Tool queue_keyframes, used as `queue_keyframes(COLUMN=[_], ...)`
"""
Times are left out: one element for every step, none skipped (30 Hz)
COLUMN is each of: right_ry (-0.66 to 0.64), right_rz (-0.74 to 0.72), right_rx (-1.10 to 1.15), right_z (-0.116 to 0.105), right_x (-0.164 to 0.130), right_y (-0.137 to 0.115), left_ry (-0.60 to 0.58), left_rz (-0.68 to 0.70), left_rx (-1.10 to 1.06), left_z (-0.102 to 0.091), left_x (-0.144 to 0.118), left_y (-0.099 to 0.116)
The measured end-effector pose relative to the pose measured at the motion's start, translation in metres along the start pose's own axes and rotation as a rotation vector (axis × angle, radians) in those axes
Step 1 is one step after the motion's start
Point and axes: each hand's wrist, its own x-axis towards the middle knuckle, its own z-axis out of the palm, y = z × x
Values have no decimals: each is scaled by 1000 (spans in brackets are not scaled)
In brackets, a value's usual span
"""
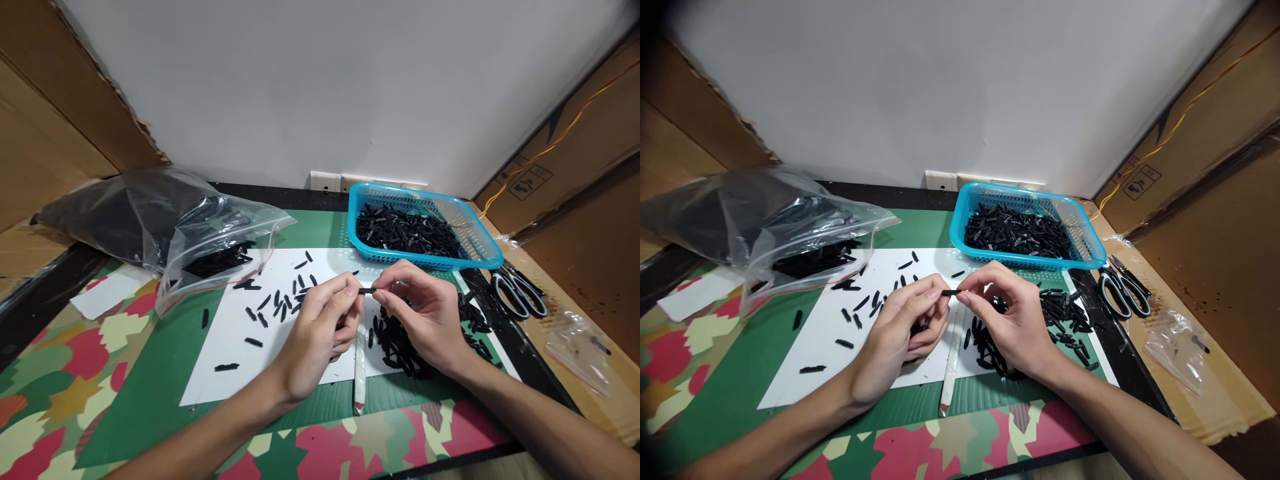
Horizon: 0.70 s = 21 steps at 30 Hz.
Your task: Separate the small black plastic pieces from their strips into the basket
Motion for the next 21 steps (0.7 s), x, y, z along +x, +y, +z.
queue_keyframes(right_ry=[-1,-4,-9,-16,-23,-30,-36,-40,-41,-41,-40,-38,-37,-39,-42,-45,-49,-52,-53,-53,-52], right_rz=[11,25,41,57,70,78,82,83,85,84,82,78,74,67,63,58,54,50,46,40,31], right_rx=[6,12,17,22,30,37,45,50,54,55,52,45,38,32,25,17,10,3,-5,-15,-26], right_z=[0,0,0,-1,-1,-1,-1,-1,-1,-1,-1,-1,-1,-1,-2,-2,-3,-3,-3,-3,-3], right_x=[0,0,0,0,1,1,1,2,2,2,2,2,2,2,2,2,2,2,3,3,4], right_y=[0,0,1,1,1,1,1,1,1,0,0,0,0,0,0,0,0,0,0,-1,-1], left_ry=[-2,-5,-6,-7,-6,-6,-4,-4,-5,-4,-3,-2,1,4,7,9,11,12,12,13,16], left_rz=[0,2,4,5,5,5,6,7,6,6,6,4,0,-3,-4,-5,-8,-11,-13,-17,-21], left_rx=[-2,-3,-5,-5,-5,-4,-3,-3,-2,-2,-2,-2,-4,-5,-7,-10,-13,-15,-17,-19,-20], left_z=[0,0,0,0,0,0,-1,-1,-1,-1,-1,-1,0,0,0,0,0,0,0,0,0], left_x=[0,0,0,0,-1,-1,-1,-1,-1,-1,-1,0,0,0,0,1,1,1,1,1,1], left_y=[0,0,0,0,0,0,-1,-1,-1,-1,-1,-1,-1,-1,-1,-1,-1,-1,-1,-1,-1])
